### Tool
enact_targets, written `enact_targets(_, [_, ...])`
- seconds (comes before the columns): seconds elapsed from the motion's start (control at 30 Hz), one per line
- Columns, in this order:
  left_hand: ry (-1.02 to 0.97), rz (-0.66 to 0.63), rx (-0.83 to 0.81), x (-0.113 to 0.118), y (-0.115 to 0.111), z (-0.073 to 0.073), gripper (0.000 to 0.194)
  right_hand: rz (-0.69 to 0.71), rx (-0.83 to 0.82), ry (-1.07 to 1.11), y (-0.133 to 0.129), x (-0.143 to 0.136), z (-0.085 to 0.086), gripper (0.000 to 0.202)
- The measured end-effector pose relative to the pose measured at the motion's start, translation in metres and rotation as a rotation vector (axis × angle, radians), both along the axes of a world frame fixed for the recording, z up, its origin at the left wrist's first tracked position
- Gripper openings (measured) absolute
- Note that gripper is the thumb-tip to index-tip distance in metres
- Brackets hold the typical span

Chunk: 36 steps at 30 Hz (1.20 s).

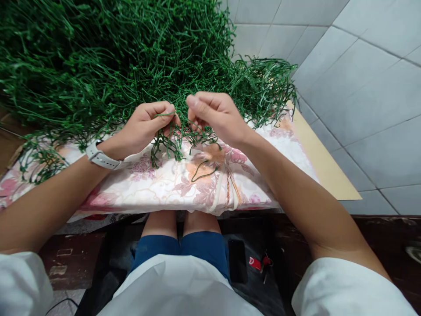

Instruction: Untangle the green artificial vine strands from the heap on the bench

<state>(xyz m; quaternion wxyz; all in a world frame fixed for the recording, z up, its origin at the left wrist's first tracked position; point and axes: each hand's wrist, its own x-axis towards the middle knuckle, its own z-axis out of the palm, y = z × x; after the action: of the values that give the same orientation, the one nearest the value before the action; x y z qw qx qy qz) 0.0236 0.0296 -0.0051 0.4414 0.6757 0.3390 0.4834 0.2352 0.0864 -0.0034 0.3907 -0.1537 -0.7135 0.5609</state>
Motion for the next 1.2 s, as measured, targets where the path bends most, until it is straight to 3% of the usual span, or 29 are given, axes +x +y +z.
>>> enact_targets(0.1, [0.053, 0.013, 0.022, 0.001, 0.0, -0.001, 0.053, 0.131, 0.033, -0.03, -0.011, -0.004, -0.004, 0.041])
enact_targets(0.3, [0.07, -0.035, 0.023, 0.003, -0.002, 0.002, 0.061, 0.231, 0.048, -0.053, -0.013, -0.002, -0.007, 0.034])
enact_targets(0.5, [0.06, -0.228, -0.077, 0.001, -0.009, 0.011, 0.065, 0.521, 0.07, -0.036, -0.012, 0.002, -0.003, 0.028])
enact_targets(0.7, [0.174, -0.438, -0.023, 0.0, -0.015, 0.02, 0.061, 0.746, 0.028, -0.086, -0.015, 0.009, 0.003, 0.028])
enact_targets(1.03, [0.27, -0.302, -0.014, 0.0, -0.019, 0.023, 0.061, 0.7, -0.044, -0.126, -0.016, 0.009, 0.006, 0.033])
enact_targets(1.2, [0.227, -0.24, 0.045, 0.003, -0.02, 0.025, 0.054, 0.626, -0.174, -0.147, -0.018, 0.012, 0.012, 0.035])
